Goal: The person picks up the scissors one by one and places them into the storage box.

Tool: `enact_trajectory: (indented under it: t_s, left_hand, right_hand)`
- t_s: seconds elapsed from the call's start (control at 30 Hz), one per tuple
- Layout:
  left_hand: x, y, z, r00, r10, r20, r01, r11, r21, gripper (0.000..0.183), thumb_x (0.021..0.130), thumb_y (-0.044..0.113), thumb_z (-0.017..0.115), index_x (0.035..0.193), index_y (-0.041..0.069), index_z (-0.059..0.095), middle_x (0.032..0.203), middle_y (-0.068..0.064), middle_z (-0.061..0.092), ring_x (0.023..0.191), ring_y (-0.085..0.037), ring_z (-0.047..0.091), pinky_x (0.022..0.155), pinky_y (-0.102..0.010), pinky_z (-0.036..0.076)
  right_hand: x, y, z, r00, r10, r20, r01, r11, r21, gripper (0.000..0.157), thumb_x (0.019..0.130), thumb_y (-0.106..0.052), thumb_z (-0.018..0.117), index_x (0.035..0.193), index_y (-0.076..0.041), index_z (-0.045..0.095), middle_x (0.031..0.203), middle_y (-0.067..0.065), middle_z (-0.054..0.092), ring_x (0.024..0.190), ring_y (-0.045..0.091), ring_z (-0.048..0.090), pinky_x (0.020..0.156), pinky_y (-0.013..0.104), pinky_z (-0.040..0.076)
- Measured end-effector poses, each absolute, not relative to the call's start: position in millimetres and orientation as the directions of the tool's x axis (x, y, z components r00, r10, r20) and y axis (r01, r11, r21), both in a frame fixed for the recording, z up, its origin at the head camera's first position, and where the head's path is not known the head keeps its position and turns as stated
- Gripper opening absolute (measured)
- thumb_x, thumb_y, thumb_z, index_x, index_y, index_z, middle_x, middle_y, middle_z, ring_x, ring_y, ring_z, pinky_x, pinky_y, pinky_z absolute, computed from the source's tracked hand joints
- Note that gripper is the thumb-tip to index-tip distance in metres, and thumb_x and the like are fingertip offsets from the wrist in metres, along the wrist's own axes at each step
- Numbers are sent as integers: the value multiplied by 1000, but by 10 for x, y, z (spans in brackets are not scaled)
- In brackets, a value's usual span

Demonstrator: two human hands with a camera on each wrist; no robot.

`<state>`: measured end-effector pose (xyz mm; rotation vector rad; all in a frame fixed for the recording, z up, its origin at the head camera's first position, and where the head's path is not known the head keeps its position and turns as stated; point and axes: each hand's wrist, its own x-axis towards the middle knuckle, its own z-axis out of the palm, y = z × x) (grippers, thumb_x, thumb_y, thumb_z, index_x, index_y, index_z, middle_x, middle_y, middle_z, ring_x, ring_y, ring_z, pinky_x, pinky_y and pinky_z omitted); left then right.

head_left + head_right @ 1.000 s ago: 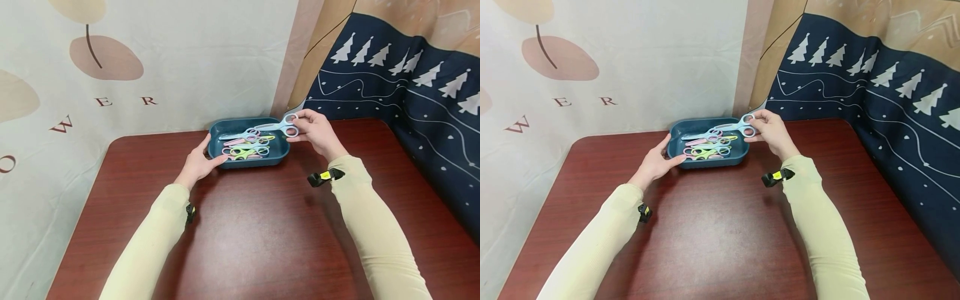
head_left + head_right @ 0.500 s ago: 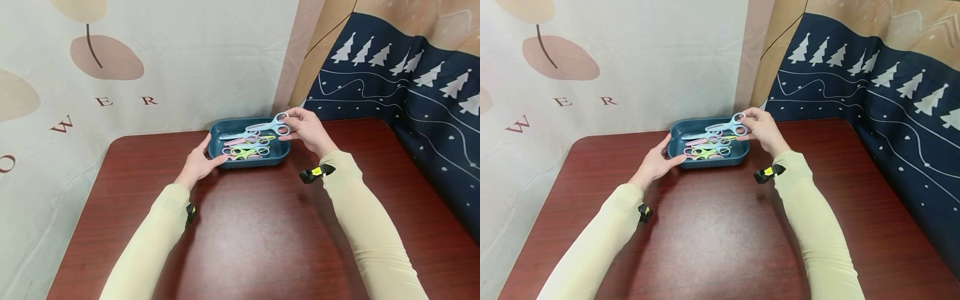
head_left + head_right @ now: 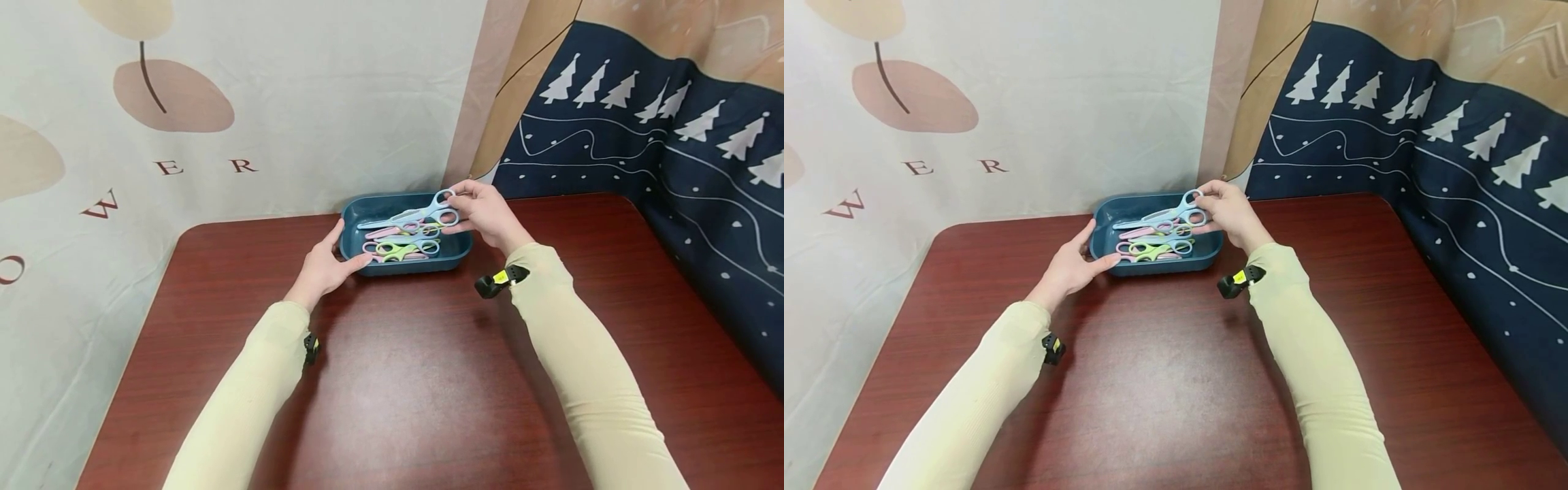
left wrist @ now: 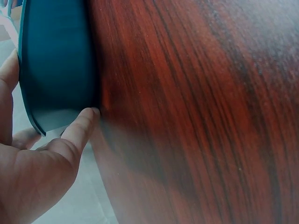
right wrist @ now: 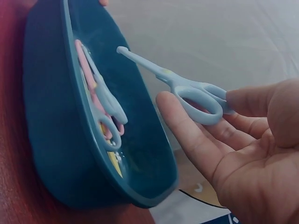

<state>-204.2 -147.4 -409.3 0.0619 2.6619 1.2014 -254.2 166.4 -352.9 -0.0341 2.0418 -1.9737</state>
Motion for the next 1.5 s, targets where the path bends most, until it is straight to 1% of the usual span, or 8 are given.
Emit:
enact_trajectory:
  t_s: [0.13,0.27,0.37,0.67,0.8,1.13,1.4,1.5]
  left_hand:
    - [-2037,-1474,-4086,-974,130,-184,-51,667,743,103,93,51,74,168,25,9,167,-15,32,152,-31,33,120,-51,34]
    - [-2035,-1474,-4081,-973,132,-187,-53,665,745,103,93,51,74,168,26,8,168,-14,31,152,-31,32,120,-51,33]
    - [-2036,-1471,-4080,-973,134,-186,-51,663,747,103,93,51,74,168,26,8,168,-14,31,153,-30,32,120,-51,33]
    - [-2037,-1474,-4089,-973,138,-186,-49,664,746,102,94,50,73,168,25,8,168,-14,30,153,-31,31,121,-51,32]
    - [-2037,-1474,-4088,-973,140,-182,-44,665,745,102,94,50,73,168,25,8,168,-14,31,153,-31,31,121,-51,32]
    - [-2046,-1467,-4094,-973,140,-182,-44,663,748,102,94,51,73,168,25,8,168,-15,30,153,-30,31,121,-50,33]
    - [-2058,-1463,-4108,-975,130,-181,-47,675,737,102,93,51,74,168,24,9,166,-17,32,152,-32,33,121,-51,33]
    - [-2059,-1466,-4113,-976,131,-176,-40,682,730,101,94,50,73,168,23,9,166,-18,33,151,-32,35,121,-51,33]
  right_hand:
    - [-2559,1613,-3551,-948,-230,-220,209,72,-975,27,108,-7,51,129,9,52,118,17,58,82,18,72,73,37,63]
    - [-2567,1562,-3569,-943,-239,-233,213,104,-971,27,108,-8,51,130,9,53,118,20,58,82,19,72,74,36,63]
    - [-2575,1522,-3589,-940,-246,-234,210,120,-970,25,108,-8,50,128,7,54,117,20,58,83,20,72,74,35,63]
    - [-2584,1409,-3649,-935,-256,-245,215,143,-966,21,108,-8,52,123,5,58,102,15,65,74,15,72,74,35,63]
    - [-2591,1371,-3672,-930,-260,-260,231,135,-963,22,107,-6,52,124,7,57,99,15,66,73,16,72,74,36,63]
    - [-2595,1328,-3693,-902,-303,-309,253,211,-944,29,107,-6,51,132,10,53,105,16,66,74,15,73,78,35,63]
    - [-2595,1300,-3694,-885,-319,-340,256,278,-926,24,106,-4,50,127,7,55,116,20,60,79,19,69,73,31,62]
    - [-2600,1291,-3695,-876,-328,-355,263,294,-919,22,106,-2,48,125,8,54,116,21,58,77,19,69,76,33,62]
